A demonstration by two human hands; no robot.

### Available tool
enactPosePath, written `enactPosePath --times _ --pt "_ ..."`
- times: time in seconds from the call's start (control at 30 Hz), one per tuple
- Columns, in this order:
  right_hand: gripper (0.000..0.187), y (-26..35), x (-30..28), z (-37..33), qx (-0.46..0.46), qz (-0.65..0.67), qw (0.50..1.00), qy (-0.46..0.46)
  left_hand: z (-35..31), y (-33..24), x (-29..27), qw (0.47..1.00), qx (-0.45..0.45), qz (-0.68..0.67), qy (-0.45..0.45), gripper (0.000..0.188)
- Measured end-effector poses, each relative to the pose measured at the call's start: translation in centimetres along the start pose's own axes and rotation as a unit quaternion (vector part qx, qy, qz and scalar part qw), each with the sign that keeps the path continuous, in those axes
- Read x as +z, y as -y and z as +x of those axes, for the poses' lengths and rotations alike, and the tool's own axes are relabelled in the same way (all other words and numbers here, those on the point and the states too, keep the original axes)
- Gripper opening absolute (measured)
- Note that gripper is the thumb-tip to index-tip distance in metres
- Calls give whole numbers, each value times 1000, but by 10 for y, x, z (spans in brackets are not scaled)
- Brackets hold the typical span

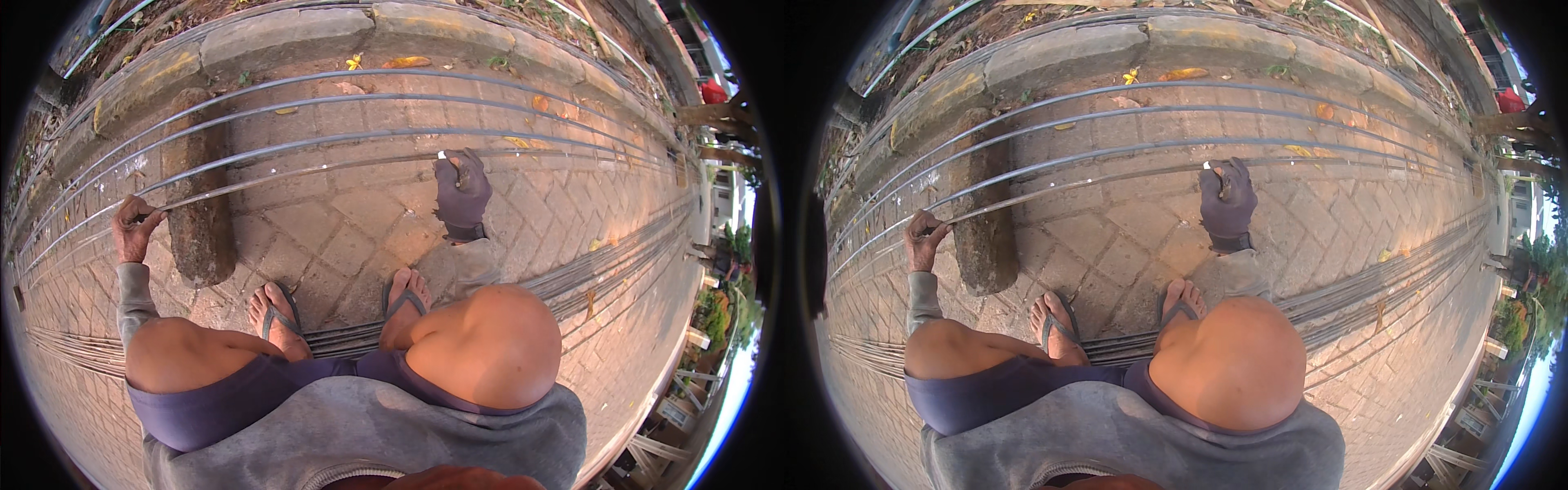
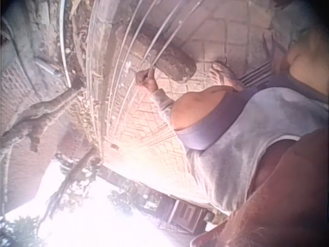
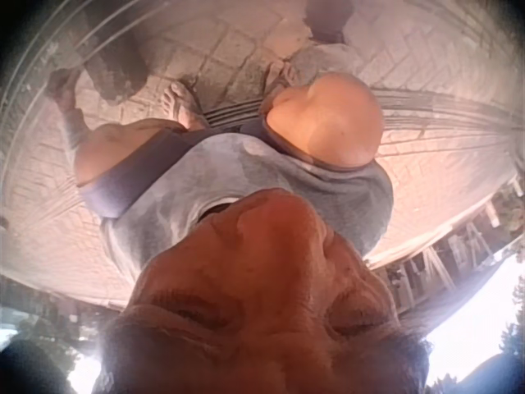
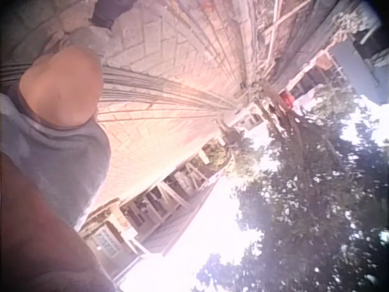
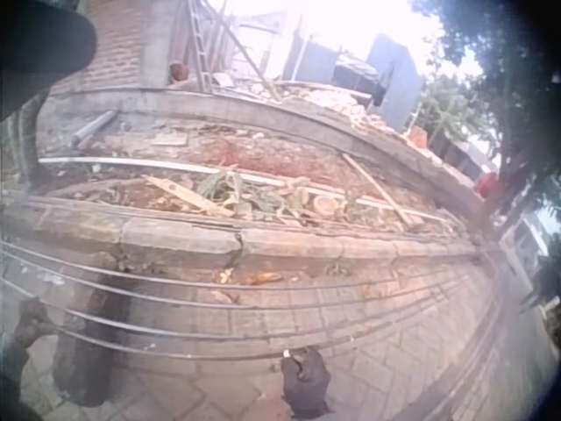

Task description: The person arranges parallel metal rods on a paved outdoor surface and ties them together at intersections using small wire ties. The person repeatedly bends and twists the ties to secure the rods into a grid-like mesh structure.

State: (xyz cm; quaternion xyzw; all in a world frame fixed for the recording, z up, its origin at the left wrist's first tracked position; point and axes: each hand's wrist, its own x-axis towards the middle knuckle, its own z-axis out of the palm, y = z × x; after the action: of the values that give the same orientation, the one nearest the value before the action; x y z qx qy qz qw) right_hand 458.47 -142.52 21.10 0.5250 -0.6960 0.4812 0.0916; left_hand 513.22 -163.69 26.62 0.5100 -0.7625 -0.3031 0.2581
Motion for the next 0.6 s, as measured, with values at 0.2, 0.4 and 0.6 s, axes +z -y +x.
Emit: enactPosePath --times 0.2,0.4,0.6 --pt "20 -11 9 -22 36 -32 999 -2 -1 1 2 1000 -15 -1 1 27" --pt "10 4 3 -89 186 -101 958 194 5 -4 2 1000 11 -17 8 25" --pt "21 61 24 -70 60 89 981 160 -1 1 -1 1000 17 12 5 20"
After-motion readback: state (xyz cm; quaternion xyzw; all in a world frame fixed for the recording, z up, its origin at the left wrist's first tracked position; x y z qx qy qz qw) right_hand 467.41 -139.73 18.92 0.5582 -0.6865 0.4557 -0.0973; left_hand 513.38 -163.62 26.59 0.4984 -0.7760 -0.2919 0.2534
